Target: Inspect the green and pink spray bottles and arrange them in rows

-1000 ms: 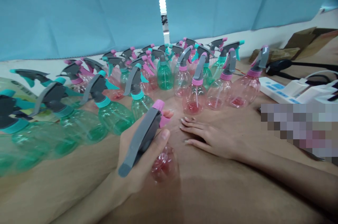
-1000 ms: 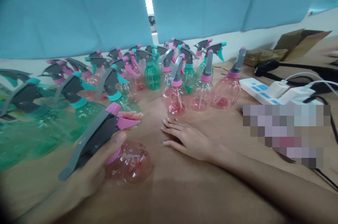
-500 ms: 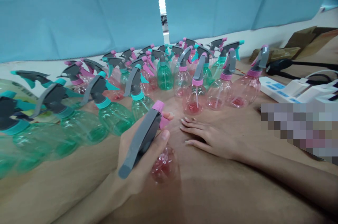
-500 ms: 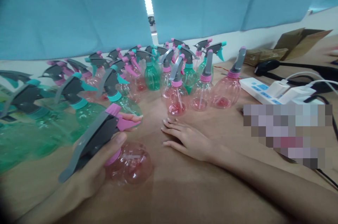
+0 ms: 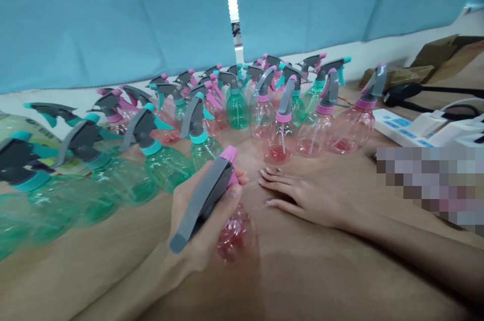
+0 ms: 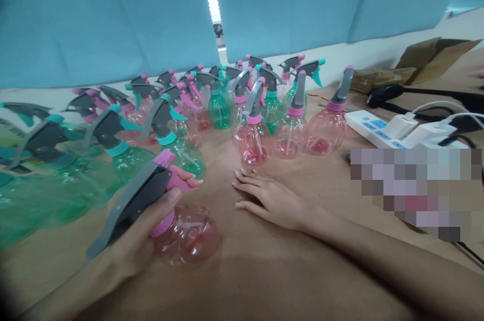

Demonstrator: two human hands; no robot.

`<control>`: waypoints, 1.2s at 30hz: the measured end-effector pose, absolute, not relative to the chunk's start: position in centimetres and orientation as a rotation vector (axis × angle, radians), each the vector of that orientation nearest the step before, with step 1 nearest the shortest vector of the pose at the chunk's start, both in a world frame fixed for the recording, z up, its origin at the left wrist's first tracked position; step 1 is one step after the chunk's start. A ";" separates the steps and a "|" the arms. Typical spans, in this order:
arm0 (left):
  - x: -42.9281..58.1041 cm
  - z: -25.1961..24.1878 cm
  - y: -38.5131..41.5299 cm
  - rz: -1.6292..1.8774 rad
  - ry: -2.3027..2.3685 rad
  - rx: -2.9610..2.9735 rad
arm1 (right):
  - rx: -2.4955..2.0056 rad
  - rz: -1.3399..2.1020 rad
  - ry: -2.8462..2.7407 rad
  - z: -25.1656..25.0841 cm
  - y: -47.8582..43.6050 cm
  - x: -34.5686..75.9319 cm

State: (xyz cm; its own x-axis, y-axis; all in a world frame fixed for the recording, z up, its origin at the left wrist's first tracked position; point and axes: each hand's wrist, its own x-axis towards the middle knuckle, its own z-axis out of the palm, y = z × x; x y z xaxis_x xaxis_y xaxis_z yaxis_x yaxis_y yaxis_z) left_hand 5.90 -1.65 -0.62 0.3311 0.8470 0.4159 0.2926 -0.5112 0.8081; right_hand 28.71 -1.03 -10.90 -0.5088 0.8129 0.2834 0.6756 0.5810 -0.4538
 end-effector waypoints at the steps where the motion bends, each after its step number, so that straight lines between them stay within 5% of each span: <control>1: 5.9 -0.5 -1.7 1.141 1.016 1.977 | -1.192 0.391 -2.349 -10.9 -1.0 28.7; 36: 5.3 -1.2 -1.9 1.154 1.022 2.034 | -1.174 0.393 -2.346 -11.1 -0.9 28.7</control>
